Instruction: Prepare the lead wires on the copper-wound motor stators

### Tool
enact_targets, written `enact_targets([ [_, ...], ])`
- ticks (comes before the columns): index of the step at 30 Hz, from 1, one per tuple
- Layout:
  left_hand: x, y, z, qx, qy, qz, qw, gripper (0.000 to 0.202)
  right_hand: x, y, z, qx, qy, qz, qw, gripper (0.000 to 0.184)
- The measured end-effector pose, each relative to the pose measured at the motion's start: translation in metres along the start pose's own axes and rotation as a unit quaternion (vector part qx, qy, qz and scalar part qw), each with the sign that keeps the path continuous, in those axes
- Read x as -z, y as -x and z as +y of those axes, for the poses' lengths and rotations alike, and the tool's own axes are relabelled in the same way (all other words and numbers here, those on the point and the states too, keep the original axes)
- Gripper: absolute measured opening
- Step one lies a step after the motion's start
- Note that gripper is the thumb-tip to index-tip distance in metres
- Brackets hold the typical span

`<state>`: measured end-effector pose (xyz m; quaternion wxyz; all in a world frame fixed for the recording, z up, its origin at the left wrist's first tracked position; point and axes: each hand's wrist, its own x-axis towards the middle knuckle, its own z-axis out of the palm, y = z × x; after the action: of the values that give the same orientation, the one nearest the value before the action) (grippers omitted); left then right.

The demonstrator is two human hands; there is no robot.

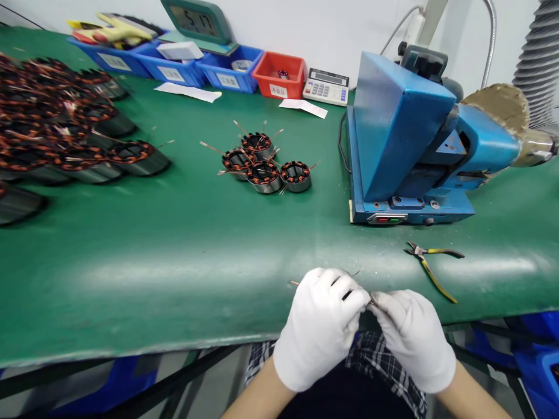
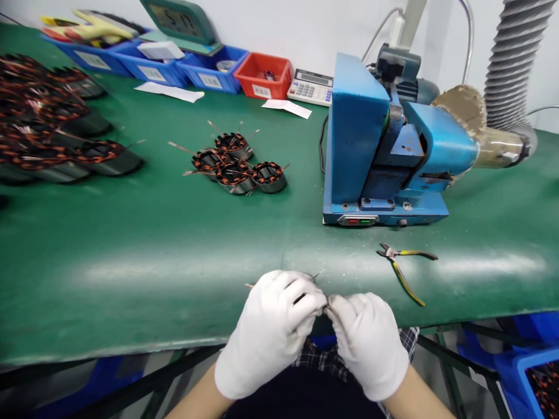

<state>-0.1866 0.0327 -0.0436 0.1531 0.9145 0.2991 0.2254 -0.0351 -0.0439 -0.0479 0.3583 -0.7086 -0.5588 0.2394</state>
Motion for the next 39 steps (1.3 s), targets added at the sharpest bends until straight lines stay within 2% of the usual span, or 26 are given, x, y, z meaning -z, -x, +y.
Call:
enact_targets([
  [1, 0.000, 0.000, 0.000, 0.002, -0.001, -0.004, 1.000, 0.014, -0.005, 0.001, -0.002, -0.004, -0.015, 0.012, 1.000, 0.017],
  [3, 0.001, 0.000, 0.002, 0.003, -0.004, -0.014, 1.000, 0.014, -0.012, 0.002, -0.009, -0.101, -0.128, -0.025, 0.986, 0.026],
  [4, 0.002, -0.001, 0.002, 0.002, -0.009, -0.017, 1.000, 0.015, -0.014, 0.002, -0.013, -0.167, -0.205, -0.058, 0.963, 0.031],
  [6, 0.002, -0.001, 0.003, -0.002, -0.018, -0.017, 1.000, 0.015, -0.012, 0.001, -0.018, -0.280, -0.341, -0.119, 0.890, 0.036],
  [7, 0.002, -0.001, 0.003, -0.004, -0.019, -0.015, 1.000, 0.014, -0.010, 0.000, -0.019, -0.310, -0.378, -0.142, 0.861, 0.036],
  [8, 0.002, -0.001, 0.003, -0.004, -0.017, -0.012, 1.000, 0.014, -0.007, -0.001, -0.019, -0.320, -0.390, -0.158, 0.849, 0.036],
  [10, 0.002, -0.001, 0.002, 0.000, 0.001, -0.013, 1.000, 0.014, 0.000, -0.001, -0.017, -0.318, -0.373, -0.182, 0.852, 0.031],
  [11, 0.002, -0.002, 0.002, 0.003, 0.012, -0.015, 1.000, 0.015, 0.002, 0.000, -0.015, -0.305, -0.345, -0.184, 0.868, 0.025],
  [12, 0.003, -0.002, 0.001, 0.007, 0.023, -0.020, 1.000, 0.016, 0.004, 0.000, -0.012, -0.277, -0.299, -0.172, 0.897, 0.017],
  [14, 0.003, -0.002, 0.001, 0.014, 0.040, -0.027, 0.999, 0.015, 0.003, 0.002, -0.007, -0.187, -0.172, -0.114, 0.960, 0.004],
  [16, 0.003, -0.001, 0.001, 0.018, 0.049, -0.028, 0.998, 0.013, 0.000, 0.004, 0.001, -0.072, -0.068, -0.037, 0.994, 0.007],
  [19, 0.004, 0.000, 0.002, 0.016, 0.054, -0.021, 0.998, 0.014, -0.006, 0.007, 0.012, 0.086, -0.014, 0.052, 0.995, 0.007],
  [22, 0.006, -0.001, 0.002, 0.012, 0.047, -0.018, 0.999, 0.013, -0.017, 0.010, 0.014, 0.151, -0.009, 0.110, 0.982, 0.009],
  [25, 0.006, -0.002, 0.001, -0.002, 0.032, -0.028, 0.999, 0.013, -0.025, 0.012, 0.006, 0.137, -0.007, 0.155, 0.978, 0.009],
  [27, 0.005, -0.002, 0.001, -0.004, 0.012, -0.031, 0.999, 0.015, -0.022, 0.009, 0.001, 0.076, -0.004, 0.198, 0.977, 0.009],
  [29, 0.003, -0.002, 0.005, 0.015, -0.015, -0.018, 1.000, 0.018, -0.007, 0.004, 0.001, -0.029, -0.007, 0.290, 0.957, 0.009],
  [30, 0.002, -0.001, 0.008, 0.036, -0.030, -0.002, 0.999, 0.019, 0.003, 0.002, 0.004, -0.085, -0.007, 0.346, 0.934, 0.009],
  [31, 0.001, 0.000, 0.011, 0.063, -0.045, 0.020, 0.997, 0.019, 0.014, 0.001, 0.007, -0.108, 0.001, 0.388, 0.915, 0.013],
  [32, 0.001, 0.001, 0.014, 0.088, -0.054, 0.044, 0.994, 0.018, 0.024, 0.000, 0.011, -0.111, 0.032, 0.389, 0.914, 0.016],
  [34, 0.003, 0.004, 0.020, 0.117, -0.051, 0.069, 0.989, 0.024, 0.038, 0.002, 0.018, -0.106, 0.073, 0.299, 0.946, 0.018],
  [35, 0.004, 0.005, 0.022, 0.111, -0.040, 0.060, 0.991, 0.028, 0.040, 0.004, 0.021, -0.108, 0.072, 0.233, 0.964, 0.018],
  [37, 0.009, 0.006, 0.024, 0.084, -0.031, 0.003, 0.996, 0.028, 0.037, 0.009, 0.023, -0.134, 0.020, 0.114, 0.984, 0.018],
  [39, 0.013, 0.007, 0.022, 0.057, -0.059, -0.060, 0.995, 0.019, 0.028, 0.012, 0.021, -0.174, -0.068, 0.040, 0.982, 0.020],
])
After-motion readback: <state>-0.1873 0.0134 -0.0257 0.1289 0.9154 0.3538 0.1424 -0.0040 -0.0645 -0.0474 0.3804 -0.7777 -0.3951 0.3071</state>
